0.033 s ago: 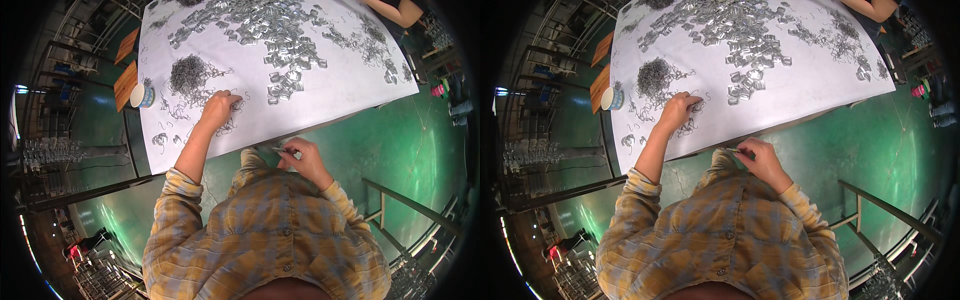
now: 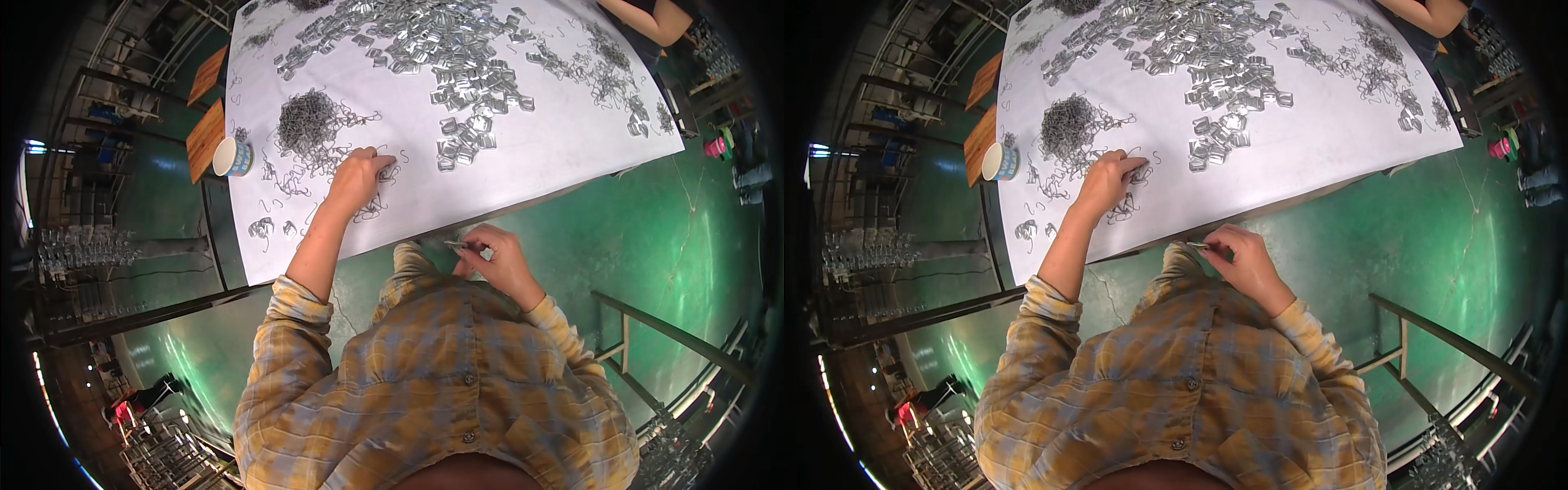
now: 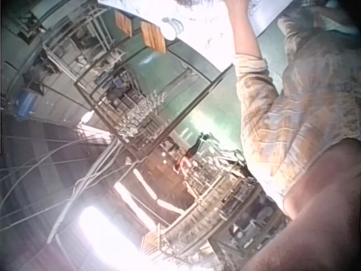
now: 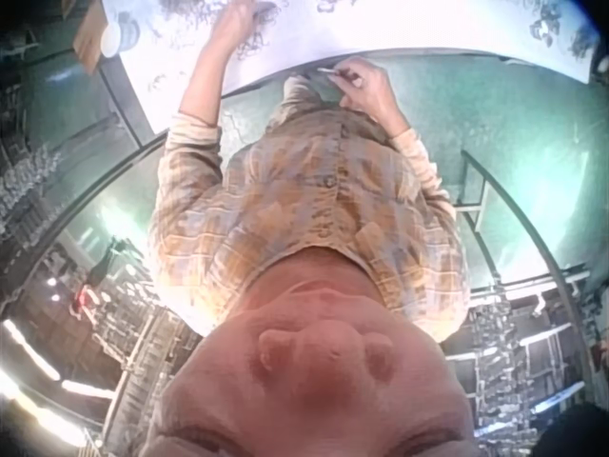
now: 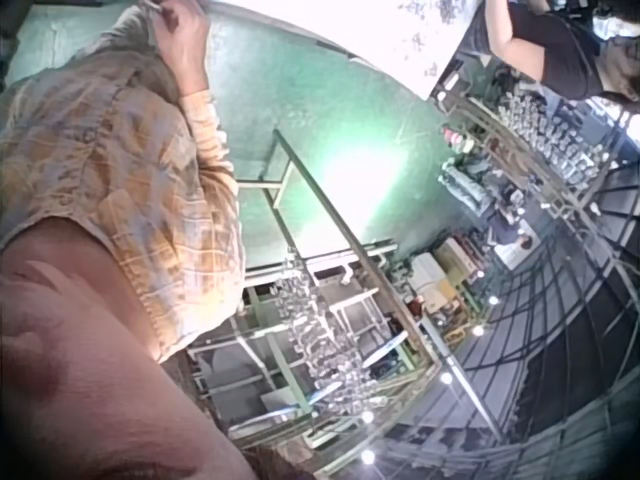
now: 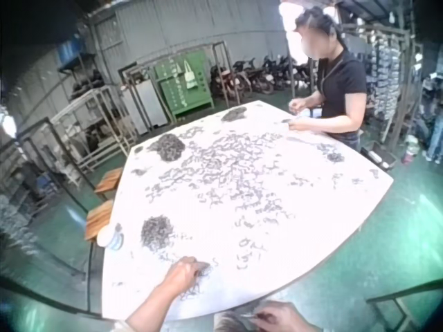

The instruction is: The person picks up metal hooks from a table and hangs them onto a metal rack in a fabrication area.

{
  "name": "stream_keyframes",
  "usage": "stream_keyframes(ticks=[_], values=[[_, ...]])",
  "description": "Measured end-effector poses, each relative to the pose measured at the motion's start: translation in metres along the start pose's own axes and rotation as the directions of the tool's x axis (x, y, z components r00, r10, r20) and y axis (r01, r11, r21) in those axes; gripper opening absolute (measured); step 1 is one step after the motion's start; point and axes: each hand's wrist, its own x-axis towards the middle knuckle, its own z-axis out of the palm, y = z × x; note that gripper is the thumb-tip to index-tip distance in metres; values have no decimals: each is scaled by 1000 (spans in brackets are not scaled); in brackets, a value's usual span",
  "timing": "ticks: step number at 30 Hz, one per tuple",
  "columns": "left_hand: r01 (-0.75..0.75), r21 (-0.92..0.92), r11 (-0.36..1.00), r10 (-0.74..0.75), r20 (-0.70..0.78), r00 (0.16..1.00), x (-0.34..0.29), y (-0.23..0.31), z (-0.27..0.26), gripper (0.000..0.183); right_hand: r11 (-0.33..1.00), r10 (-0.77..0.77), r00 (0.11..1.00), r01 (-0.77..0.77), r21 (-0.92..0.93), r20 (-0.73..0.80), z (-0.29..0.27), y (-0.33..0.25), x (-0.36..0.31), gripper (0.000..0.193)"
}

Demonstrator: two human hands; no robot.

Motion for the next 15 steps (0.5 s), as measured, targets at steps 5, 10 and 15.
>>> stream_keyframes(ticks=[5, 10, 15], values=[[189, -154, 970, -197, -36, 980, -10, 9, -1, 22, 1000, 4, 1000, -4, 2, -8, 2, -2, -2, 11], [330, -902, 280, -163, 294, 942, -34, 61, -21, 6, 1000, 23, 999, -23, -18, -28, 4, 0, -1, 12], [242, -969, 55, -10, 241, 970, -55, 95, -9, 6, 999, 44, 998, -44, 0, -41, 5, 2, 1, 13]])
